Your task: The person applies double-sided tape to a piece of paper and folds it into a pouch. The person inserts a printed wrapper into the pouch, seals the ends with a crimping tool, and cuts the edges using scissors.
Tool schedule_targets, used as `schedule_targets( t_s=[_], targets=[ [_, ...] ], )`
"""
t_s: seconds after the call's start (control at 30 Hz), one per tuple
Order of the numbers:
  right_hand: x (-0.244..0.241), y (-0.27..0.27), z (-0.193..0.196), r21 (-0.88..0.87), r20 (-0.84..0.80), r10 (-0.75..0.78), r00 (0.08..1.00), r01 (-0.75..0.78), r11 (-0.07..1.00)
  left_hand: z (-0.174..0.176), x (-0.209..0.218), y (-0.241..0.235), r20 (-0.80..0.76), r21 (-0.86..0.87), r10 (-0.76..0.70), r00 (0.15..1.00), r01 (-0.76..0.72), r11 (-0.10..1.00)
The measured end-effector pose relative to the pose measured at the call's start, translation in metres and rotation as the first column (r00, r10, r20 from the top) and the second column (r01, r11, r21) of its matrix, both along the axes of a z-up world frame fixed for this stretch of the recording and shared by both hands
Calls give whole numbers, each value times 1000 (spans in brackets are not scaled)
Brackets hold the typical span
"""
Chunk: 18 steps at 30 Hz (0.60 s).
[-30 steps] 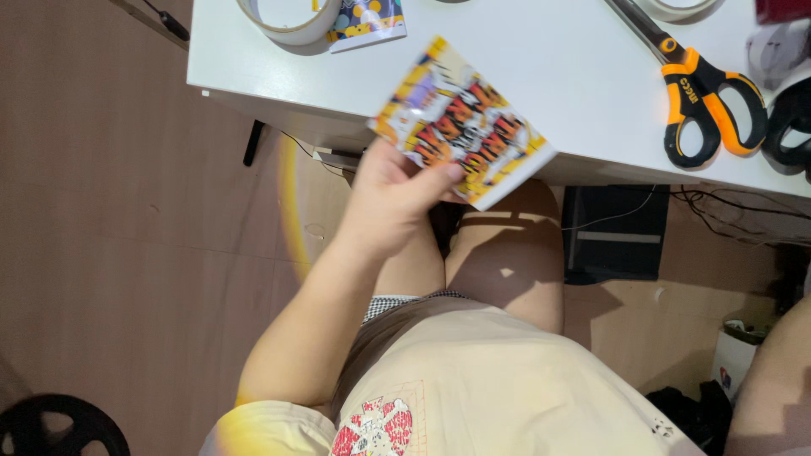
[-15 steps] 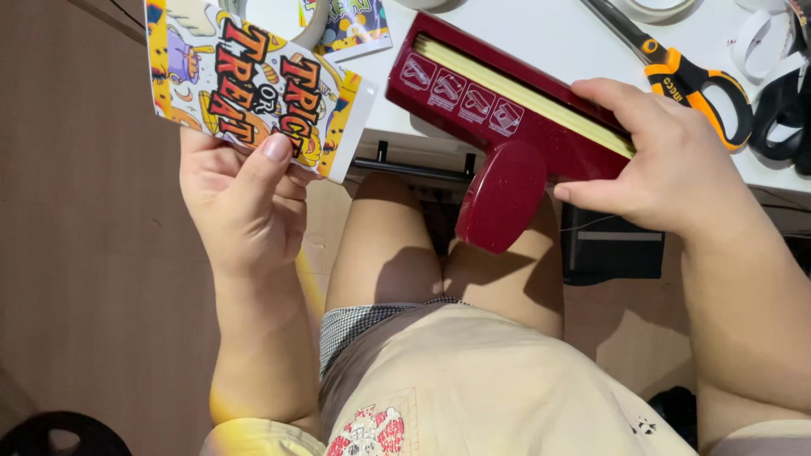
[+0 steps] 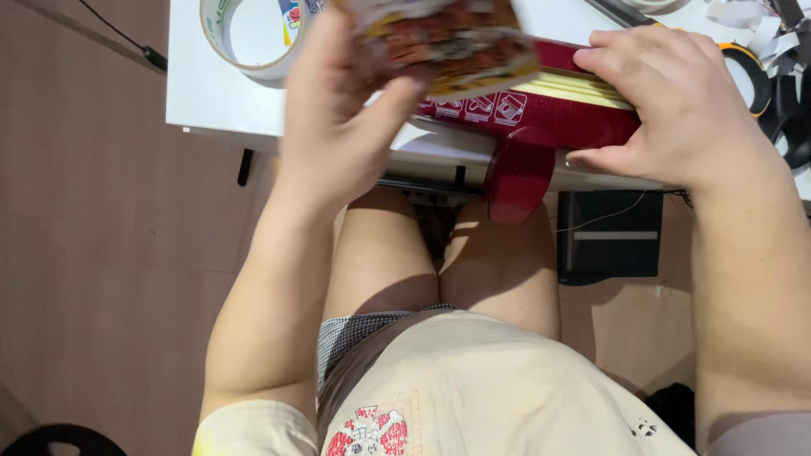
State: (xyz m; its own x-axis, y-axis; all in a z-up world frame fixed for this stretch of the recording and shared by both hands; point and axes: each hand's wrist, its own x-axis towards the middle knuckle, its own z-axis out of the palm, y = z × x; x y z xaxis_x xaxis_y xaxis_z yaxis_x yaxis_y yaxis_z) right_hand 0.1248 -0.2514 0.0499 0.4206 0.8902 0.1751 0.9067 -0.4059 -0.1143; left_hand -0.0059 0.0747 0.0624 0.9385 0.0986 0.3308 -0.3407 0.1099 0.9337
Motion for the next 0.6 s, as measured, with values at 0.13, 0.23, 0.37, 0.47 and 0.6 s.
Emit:
schedule_targets(
  t_s=[0.13, 0.23, 0.37, 0.47, 0.6],
  targets=[
    [-12, -12, -4, 72, 22, 8, 1000, -10, 997, 1, 47, -17, 107, 480, -53, 993, -5, 877],
    [-34, -22, 3, 299, -68, -33, 997, 52, 953, -8, 74, -27, 104, 599, -162, 981, 68, 798],
    [-55, -46, -2, 363, -37, -120, 992, 125, 923, -6, 88, -29, 84, 648, -228, 970, 121, 752],
    [-64, -55, -7, 347, -47, -179, 983, 184, 920, -8, 91, -30, 92, 665, -254, 963, 130, 735],
    [-70, -54, -11, 369, -57, -208, 977, 214, 904, -9, 91, -30, 79, 643, -260, 962, 150, 751]
  ],
)
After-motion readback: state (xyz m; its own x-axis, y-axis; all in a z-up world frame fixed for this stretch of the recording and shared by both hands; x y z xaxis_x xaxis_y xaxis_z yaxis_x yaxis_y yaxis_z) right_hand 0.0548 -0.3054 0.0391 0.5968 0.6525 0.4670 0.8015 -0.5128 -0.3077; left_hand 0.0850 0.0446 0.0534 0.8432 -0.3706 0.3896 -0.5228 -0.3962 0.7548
